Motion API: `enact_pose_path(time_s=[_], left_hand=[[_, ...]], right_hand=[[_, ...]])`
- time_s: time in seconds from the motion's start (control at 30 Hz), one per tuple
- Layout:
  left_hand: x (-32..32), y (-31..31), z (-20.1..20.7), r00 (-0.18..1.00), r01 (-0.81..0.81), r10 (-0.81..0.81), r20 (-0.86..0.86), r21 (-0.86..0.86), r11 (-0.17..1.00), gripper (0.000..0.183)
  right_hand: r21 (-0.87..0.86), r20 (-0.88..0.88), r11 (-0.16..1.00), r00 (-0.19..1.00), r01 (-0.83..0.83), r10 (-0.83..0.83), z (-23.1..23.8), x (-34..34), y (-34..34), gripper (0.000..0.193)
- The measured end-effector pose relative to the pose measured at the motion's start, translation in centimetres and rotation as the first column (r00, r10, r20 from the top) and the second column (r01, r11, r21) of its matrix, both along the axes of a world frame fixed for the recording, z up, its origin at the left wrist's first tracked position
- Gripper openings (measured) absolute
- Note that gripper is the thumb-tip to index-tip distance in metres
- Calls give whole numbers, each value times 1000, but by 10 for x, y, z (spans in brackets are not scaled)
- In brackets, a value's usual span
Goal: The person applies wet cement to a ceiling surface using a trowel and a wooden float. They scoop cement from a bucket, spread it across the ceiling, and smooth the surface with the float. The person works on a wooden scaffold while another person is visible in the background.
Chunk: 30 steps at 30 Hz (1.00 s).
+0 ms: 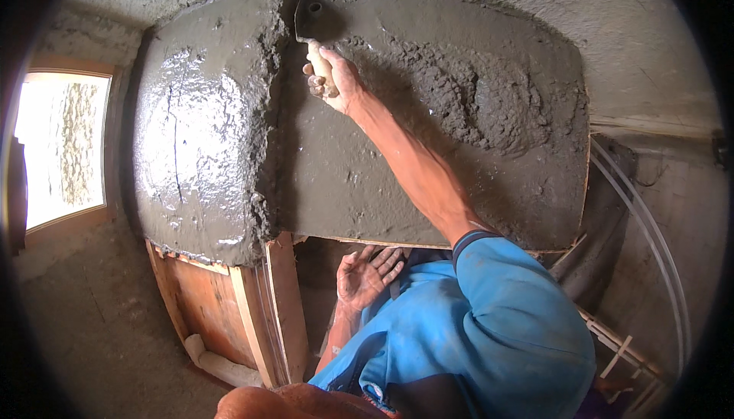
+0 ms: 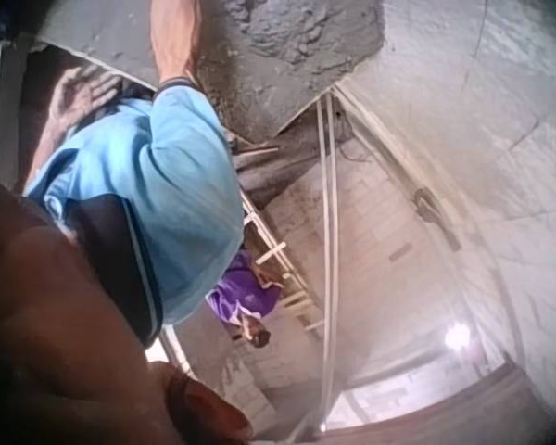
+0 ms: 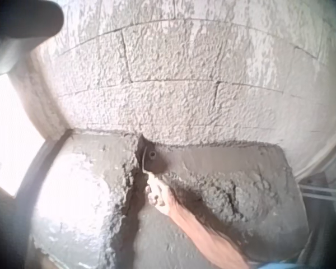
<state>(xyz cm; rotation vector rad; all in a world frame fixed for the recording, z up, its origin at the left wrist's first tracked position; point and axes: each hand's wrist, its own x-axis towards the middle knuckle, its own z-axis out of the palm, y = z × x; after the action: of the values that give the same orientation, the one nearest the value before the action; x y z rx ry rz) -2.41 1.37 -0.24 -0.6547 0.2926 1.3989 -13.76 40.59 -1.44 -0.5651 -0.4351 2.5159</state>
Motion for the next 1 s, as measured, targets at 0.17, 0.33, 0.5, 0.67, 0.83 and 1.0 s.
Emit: enact_pose_path(time_s=[0.17, 0.33, 0.5, 0.67, 0.83, 1.0], left_hand=[[3, -2, -1, 1000, -9, 9, 13, -6, 1000, 44], [1, -1, -2, 1000, 9, -10, 28, 7, 1000, 43], [1, -1, -3, 1000, 12, -12, 24, 8, 1000, 44], [-1, 1, -1, 999, 44, -44, -11, 30, 999, 46], [1, -3, -3, 999, 28, -27, -22, 52, 998, 45], [1, -5, -3, 1000, 27, -27, -15, 27, 999, 44]], right_hand=[[117, 36, 993, 999, -17, 13, 16, 9, -45, 38], [38, 141, 999, 990, -26, 20, 20, -11, -69, 38], [-6, 147, 996, 986, -84, 84, 34, 3, -89, 38], [-70, 35, 993, 995, -90, 92, 43, 32, -124, 36], [-52, 49, 999, 999, 3, 0, 46, 38, -117, 37], [-56, 19, 998, 1000, -23, 24, 25, 20, -90, 33]])
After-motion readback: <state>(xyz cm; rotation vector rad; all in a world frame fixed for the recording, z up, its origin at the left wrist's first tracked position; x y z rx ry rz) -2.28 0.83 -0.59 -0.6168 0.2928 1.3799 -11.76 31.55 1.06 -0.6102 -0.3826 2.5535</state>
